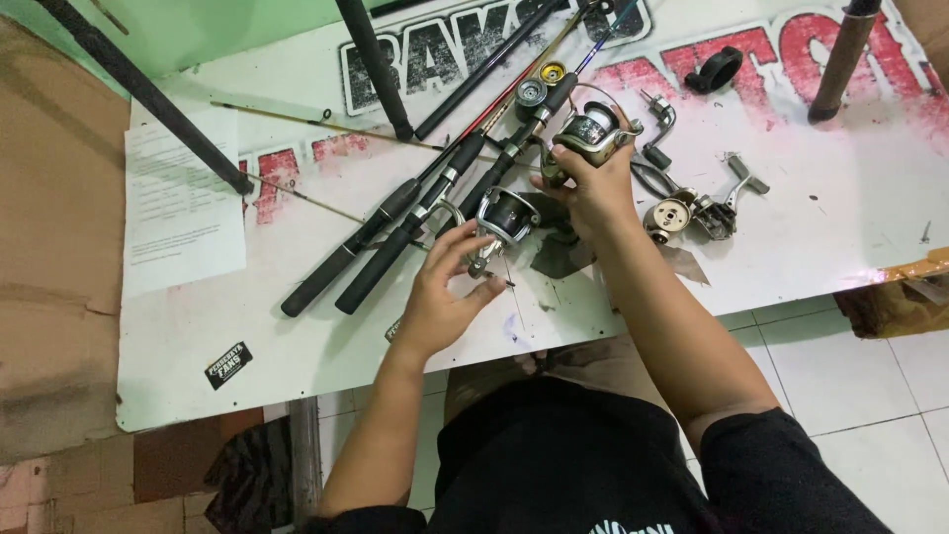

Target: Assembling a fishing reel and attaching it to a fishing rod on a workbench.

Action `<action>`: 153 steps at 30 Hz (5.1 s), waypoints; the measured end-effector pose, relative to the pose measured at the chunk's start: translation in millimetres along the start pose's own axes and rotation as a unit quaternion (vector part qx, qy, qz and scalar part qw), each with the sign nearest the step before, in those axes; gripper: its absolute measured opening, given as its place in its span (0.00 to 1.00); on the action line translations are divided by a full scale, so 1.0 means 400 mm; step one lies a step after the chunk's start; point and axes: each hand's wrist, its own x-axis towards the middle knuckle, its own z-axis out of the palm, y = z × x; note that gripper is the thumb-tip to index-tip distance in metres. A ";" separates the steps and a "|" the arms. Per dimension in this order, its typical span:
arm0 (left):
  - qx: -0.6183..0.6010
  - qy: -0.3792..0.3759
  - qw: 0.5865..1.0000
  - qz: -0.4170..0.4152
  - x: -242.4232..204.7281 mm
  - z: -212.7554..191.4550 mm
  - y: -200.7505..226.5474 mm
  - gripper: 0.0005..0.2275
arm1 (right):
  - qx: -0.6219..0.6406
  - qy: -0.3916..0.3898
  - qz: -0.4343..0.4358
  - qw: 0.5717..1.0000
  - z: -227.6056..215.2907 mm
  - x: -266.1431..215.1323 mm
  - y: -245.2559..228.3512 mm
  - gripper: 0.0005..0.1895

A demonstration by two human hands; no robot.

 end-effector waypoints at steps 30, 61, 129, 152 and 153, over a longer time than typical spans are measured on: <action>0.008 0.255 0.967 0.029 -0.031 0.026 -0.061 0.05 | 0.051 -0.046 0.039 0.997 -0.092 0.025 -0.103 0.19; -0.327 0.324 0.882 -0.104 0.005 0.012 -0.120 0.10 | 0.032 -0.212 0.016 0.977 -0.229 -0.040 -0.094 0.32; 0.077 0.258 0.963 0.019 -0.010 0.055 -0.176 0.13 | 0.109 -0.197 -0.003 0.974 -0.162 -0.082 0.009 0.39; 0.091 0.224 0.970 0.005 0.004 0.050 -0.180 0.11 | 0.110 -0.215 0.034 0.970 -0.220 -0.022 0.084 0.41; 0.091 0.222 0.971 0.007 0.000 0.048 -0.180 0.10 | 0.114 -0.216 0.035 0.969 -0.227 -0.021 0.095 0.41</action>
